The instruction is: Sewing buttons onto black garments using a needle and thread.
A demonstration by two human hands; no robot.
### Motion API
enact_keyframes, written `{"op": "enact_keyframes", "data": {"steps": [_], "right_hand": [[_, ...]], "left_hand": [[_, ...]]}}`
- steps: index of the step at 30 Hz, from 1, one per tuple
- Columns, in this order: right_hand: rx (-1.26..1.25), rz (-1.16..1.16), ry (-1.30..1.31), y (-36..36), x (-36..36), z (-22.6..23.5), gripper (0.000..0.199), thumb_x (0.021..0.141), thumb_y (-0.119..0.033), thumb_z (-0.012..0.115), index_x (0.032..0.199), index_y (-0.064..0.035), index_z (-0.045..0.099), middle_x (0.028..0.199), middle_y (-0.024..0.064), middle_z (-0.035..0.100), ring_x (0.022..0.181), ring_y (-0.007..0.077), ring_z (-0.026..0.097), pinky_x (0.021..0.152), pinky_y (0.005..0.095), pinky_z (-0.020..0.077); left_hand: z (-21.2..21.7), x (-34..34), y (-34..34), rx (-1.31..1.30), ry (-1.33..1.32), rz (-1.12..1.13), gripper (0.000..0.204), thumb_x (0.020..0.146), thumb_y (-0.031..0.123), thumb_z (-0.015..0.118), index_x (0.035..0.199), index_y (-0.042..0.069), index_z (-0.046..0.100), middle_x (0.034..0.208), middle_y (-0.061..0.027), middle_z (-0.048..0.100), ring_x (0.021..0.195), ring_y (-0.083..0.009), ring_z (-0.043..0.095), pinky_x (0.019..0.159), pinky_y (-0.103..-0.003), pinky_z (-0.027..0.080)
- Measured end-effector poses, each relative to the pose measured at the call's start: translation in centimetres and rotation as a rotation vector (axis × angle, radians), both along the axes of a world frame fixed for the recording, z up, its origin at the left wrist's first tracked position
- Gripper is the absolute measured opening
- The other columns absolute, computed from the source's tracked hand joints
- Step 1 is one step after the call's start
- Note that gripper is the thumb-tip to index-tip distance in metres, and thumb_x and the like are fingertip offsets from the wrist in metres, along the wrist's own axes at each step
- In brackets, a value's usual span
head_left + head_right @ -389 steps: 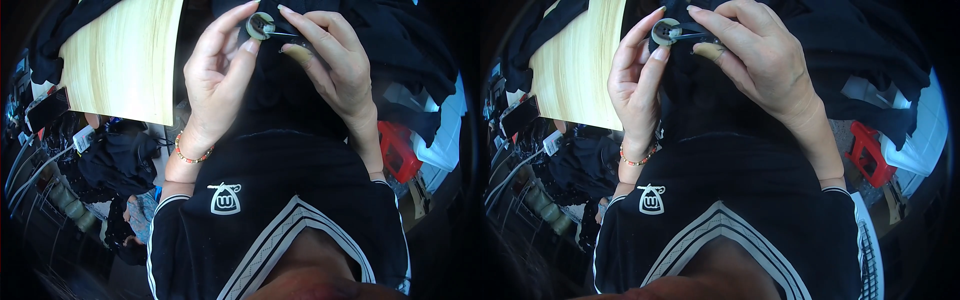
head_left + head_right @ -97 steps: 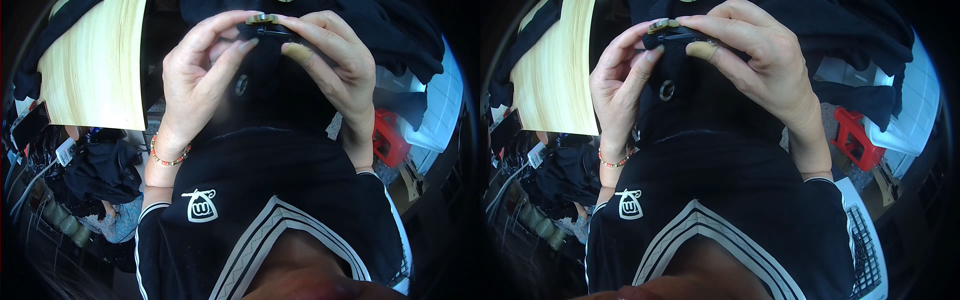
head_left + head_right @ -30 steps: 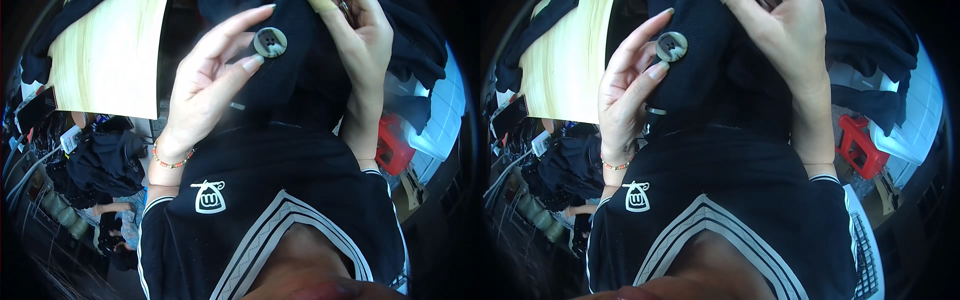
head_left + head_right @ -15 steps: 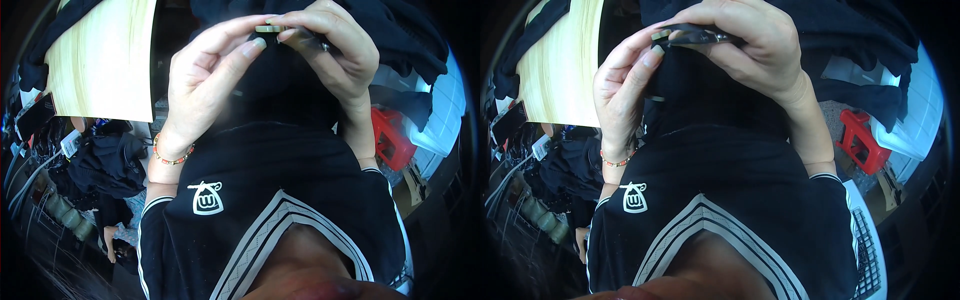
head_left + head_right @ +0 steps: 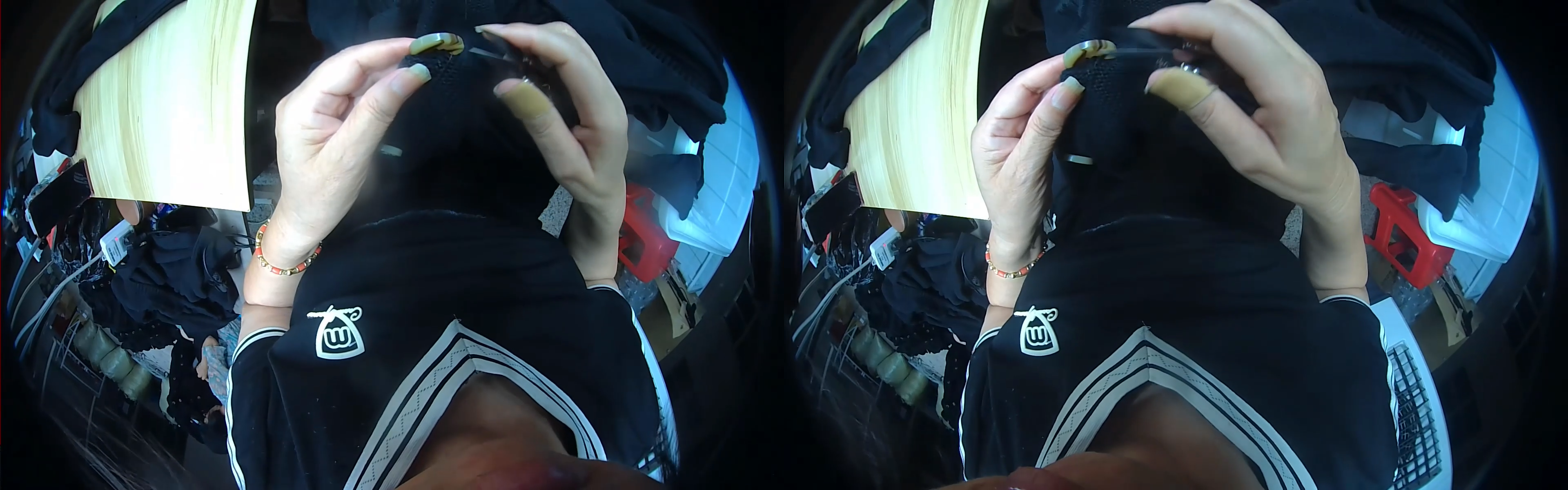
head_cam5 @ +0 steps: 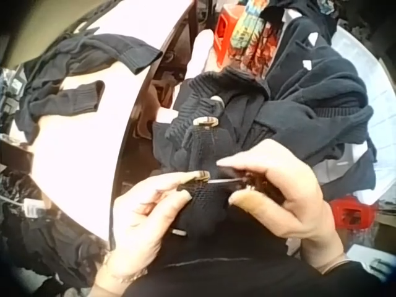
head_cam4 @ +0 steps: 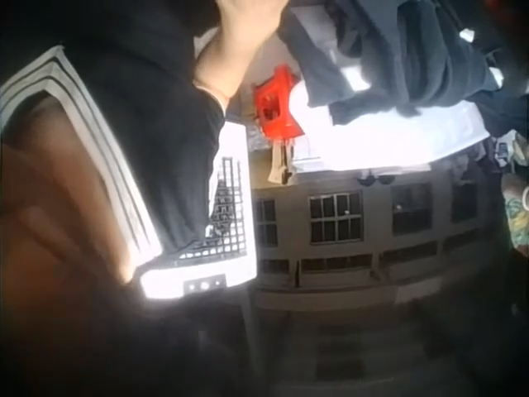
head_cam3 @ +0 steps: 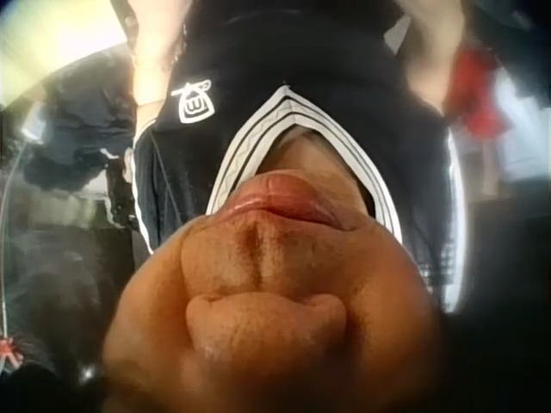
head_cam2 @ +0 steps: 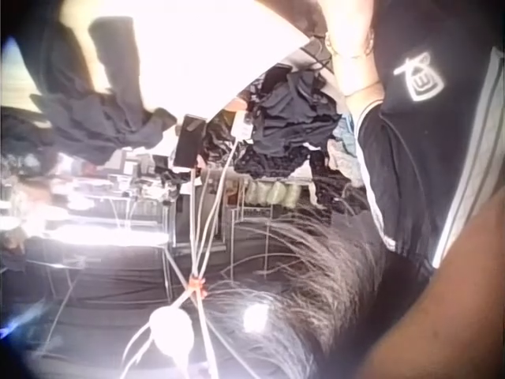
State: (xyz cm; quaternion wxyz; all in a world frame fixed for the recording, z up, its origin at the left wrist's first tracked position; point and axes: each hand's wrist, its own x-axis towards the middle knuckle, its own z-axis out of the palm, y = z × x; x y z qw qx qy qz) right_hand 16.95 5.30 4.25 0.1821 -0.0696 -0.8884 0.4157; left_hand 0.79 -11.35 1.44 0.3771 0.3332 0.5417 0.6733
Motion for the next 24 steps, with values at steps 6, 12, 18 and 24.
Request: {"op": "enact_keyframes", "data": {"steps": [6,12,18,24], "right_hand": [[0.152,0.037,0.092,0.0,-0.25,0.03,0.038,0.084,-0.007,0.072,0.119,0.004,0.064,0.107,0.0154,0.067,0.089,0.0195,0.064,0.074,0.025,0.0506],[0.135,0.049,0.104,0.19,-0.06,-0.6,0.035,0.085,-0.005,0.07,0.119,0.0037,0.065,0.104,0.0152,0.068,0.087,0.0188,0.064,0.073,0.0248,0.0517],[0.117,0.051,0.092,0.21,0.04,-0.76,0.034,0.084,-0.004,0.07,0.118,0.0028,0.066,0.102,0.0149,0.068,0.086,0.0187,0.065,0.072,0.0244,0.0524],[0.102,0.074,0.096,0.23,-0.24,-0.75,0.034,0.084,-0.003,0.071,0.118,0.002,0.067,0.102,0.014,0.068,0.086,0.0186,0.065,0.071,0.0242,0.0524]], "left_hand": [[0.24,0.38,0.12,-0.007,-0.033,0.024,0.026,0.095,0.005,0.061,0.12,-0.003,0.063,0.101,-0.0095,0.071,0.089,-0.0082,0.065,0.077,-0.017,0.051],[0.56,0.06,-0.46,-0.069,0.046,-0.03,0.028,0.096,0.005,0.059,0.122,-0.003,0.061,0.11,-0.0134,0.068,0.1,-0.0145,0.066,0.088,-0.022,0.053],[0.08,0.21,-0.06,-0.065,0.128,-0.015,0.026,0.096,0.007,0.061,0.12,-0.002,0.064,0.103,-0.0103,0.07,0.091,-0.0107,0.066,0.078,-0.019,0.052],[-0.18,0.26,0.07,-0.029,0.225,-0.015,0.025,0.095,0.009,0.063,0.118,0.0,0.066,0.097,-0.0074,0.073,0.081,-0.0078,0.067,0.068,-0.016,0.051]]}}
